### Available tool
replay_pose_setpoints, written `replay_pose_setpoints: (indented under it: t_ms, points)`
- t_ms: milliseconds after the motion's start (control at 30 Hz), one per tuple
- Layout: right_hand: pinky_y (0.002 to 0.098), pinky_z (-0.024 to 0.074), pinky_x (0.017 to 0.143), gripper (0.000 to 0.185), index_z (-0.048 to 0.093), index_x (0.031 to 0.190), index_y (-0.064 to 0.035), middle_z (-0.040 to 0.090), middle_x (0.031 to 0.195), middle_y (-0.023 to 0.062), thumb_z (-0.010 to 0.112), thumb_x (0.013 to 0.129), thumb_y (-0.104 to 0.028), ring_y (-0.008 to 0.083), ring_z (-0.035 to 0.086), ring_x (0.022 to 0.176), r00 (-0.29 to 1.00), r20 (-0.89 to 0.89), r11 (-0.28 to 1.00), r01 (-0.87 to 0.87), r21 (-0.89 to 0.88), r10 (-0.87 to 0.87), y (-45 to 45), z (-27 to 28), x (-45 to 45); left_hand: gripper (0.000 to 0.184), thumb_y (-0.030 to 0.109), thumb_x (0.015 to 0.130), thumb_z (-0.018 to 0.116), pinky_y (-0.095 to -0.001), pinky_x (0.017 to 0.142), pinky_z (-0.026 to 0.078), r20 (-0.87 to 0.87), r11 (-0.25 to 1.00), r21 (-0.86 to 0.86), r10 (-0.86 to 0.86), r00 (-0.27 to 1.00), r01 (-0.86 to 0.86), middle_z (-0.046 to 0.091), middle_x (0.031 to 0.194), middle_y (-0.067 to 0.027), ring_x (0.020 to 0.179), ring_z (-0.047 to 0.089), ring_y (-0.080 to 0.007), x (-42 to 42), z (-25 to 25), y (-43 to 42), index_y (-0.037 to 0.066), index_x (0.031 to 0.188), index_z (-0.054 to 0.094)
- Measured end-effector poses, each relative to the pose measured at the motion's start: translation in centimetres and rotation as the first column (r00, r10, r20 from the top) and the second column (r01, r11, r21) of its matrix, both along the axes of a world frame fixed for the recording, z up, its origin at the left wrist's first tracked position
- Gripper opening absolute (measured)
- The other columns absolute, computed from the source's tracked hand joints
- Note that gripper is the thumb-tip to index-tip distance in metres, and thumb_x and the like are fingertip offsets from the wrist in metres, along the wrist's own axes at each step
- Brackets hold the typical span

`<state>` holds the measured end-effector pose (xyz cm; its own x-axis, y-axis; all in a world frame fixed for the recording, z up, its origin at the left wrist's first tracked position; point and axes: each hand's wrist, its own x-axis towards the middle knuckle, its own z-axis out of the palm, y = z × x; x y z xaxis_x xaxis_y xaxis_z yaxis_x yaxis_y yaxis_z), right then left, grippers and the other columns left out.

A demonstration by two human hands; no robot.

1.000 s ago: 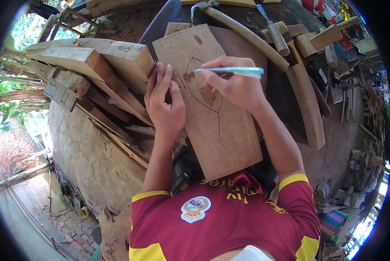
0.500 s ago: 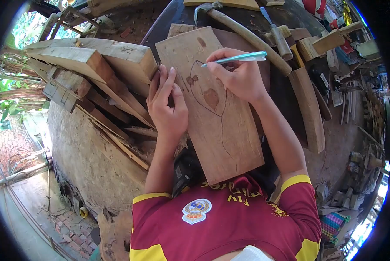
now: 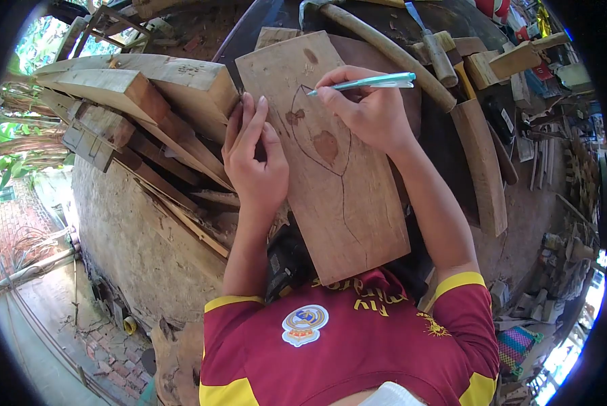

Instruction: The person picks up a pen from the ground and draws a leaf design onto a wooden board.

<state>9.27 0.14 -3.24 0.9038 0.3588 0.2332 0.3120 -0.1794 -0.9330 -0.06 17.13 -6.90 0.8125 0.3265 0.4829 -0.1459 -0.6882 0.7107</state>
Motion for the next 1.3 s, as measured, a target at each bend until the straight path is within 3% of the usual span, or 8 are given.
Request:
replay_pose_setpoints:
  t_ms: [367,467,767,867,967,1067,1167,1300]
  points:
    - [0.0263,0.0524,0.071,0.013,0.070,0.088,0.0005,0.071,0.079,0.0063,0.070,0.084,-0.012,0.0108,0.065,0.074,0.998,0.050,0.999,0.038,-0.035,-0.036,-0.15,0.25,-0.29,0.033,0.003,0.097,0.053,-0.0382,0.111,0.038,0.012,1.000,-0.018,-0.013,1.000,0.013,0.057,0.140,-0.0192,0.134,0.051,-0.0317,-0.06,0.20,-0.18,0.003,0.128,0.065]
    - [0.0188,0.0453,0.061,0.010,0.072,0.093,-0.0021,0.067,0.078,-0.0030,0.070,0.089,-0.011,0.0019,0.057,0.069,0.995,0.100,0.999,-0.011,-0.039,0.015,-0.43,-0.12,-0.02,0.033,0.003,0.097,0.053,-0.0383,0.111,0.038,0.008,1.000,-0.021,-0.016,1.000,0.016,0.058,0.139,-0.0193,0.134,0.051,-0.0315,-0.06,0.06,-0.10,0.003,0.128,0.065]
    - [0.0189,0.0458,0.062,0.009,0.072,0.091,-0.0020,0.066,0.078,-0.0028,0.069,0.088,-0.010,0.0023,0.057,0.070,0.996,0.080,0.999,-0.028,-0.042,0.031,-0.48,-0.06,-0.07,0.034,0.003,0.096,0.053,-0.0367,0.111,0.038,0.011,1.000,-0.026,-0.008,1.000,0.009,0.058,0.139,-0.0194,0.133,0.053,-0.0305,0.02,-0.11,-0.01,0.003,0.128,0.066]
    - [0.0254,0.0509,0.069,0.013,0.070,0.087,0.0009,0.069,0.077,0.0048,0.072,0.082,-0.011,0.0084,0.062,0.072,0.999,0.034,1.000,0.011,-0.015,-0.010,-0.38,0.27,-0.30,0.033,0.003,0.097,0.053,-0.0369,0.110,0.038,0.020,1.000,-0.029,-0.012,1.000,0.012,0.058,0.139,-0.0193,0.133,0.053,-0.0309,-0.06,0.10,-0.18,0.003,0.127,0.066]
    - [0.0252,0.0504,0.068,0.013,0.069,0.086,0.0008,0.069,0.076,0.0046,0.072,0.081,-0.011,0.0085,0.061,0.071,1.000,0.004,1.000,-0.014,-0.023,0.014,-0.58,0.38,-0.30,0.033,0.003,0.097,0.053,-0.0372,0.110,0.039,0.023,1.000,-0.026,-0.004,1.000,0.004,0.058,0.139,-0.0193,0.133,0.052,-0.0312,-0.04,-0.06,-0.16,0.003,0.127,0.066]
    - [0.0242,0.0495,0.065,0.012,0.070,0.086,0.0002,0.068,0.075,0.0037,0.072,0.081,-0.010,0.0079,0.060,0.070,0.997,-0.077,1.000,-0.005,0.017,0.007,-0.53,0.22,-0.37,0.033,-0.001,0.091,0.055,-0.0437,0.105,0.043,0.072,1.000,0.000,0.008,0.997,-0.008,0.062,0.131,-0.0239,0.125,0.056,-0.0404,0.15,0.20,-0.29,-0.001,0.121,0.068]
    - [0.0233,0.0484,0.062,0.011,0.070,0.087,-0.0004,0.067,0.074,0.0024,0.072,0.081,-0.010,0.0068,0.059,0.069,0.999,0.048,1.000,-0.014,0.015,0.013,-0.52,0.01,-0.25,0.032,-0.001,0.091,0.055,-0.0436,0.105,0.043,0.073,1.000,-0.006,0.002,0.997,-0.002,0.062,0.131,-0.0240,0.125,0.056,-0.0404,0.15,0.29,-0.28,-0.001,0.120,0.068]
    - [0.0222,0.0477,0.060,0.011,0.070,0.087,-0.0002,0.066,0.073,0.0017,0.072,0.081,-0.009,0.0059,0.059,0.068,0.999,-0.011,0.999,-0.047,0.027,0.047,-0.52,0.33,-0.34,0.032,-0.001,0.091,0.055,-0.0436,0.105,0.043,0.074,1.000,-0.007,0.006,0.997,-0.005,0.062,0.131,-0.0239,0.126,0.056,-0.0402,0.23,0.11,-0.10,-0.001,0.120,0.068]
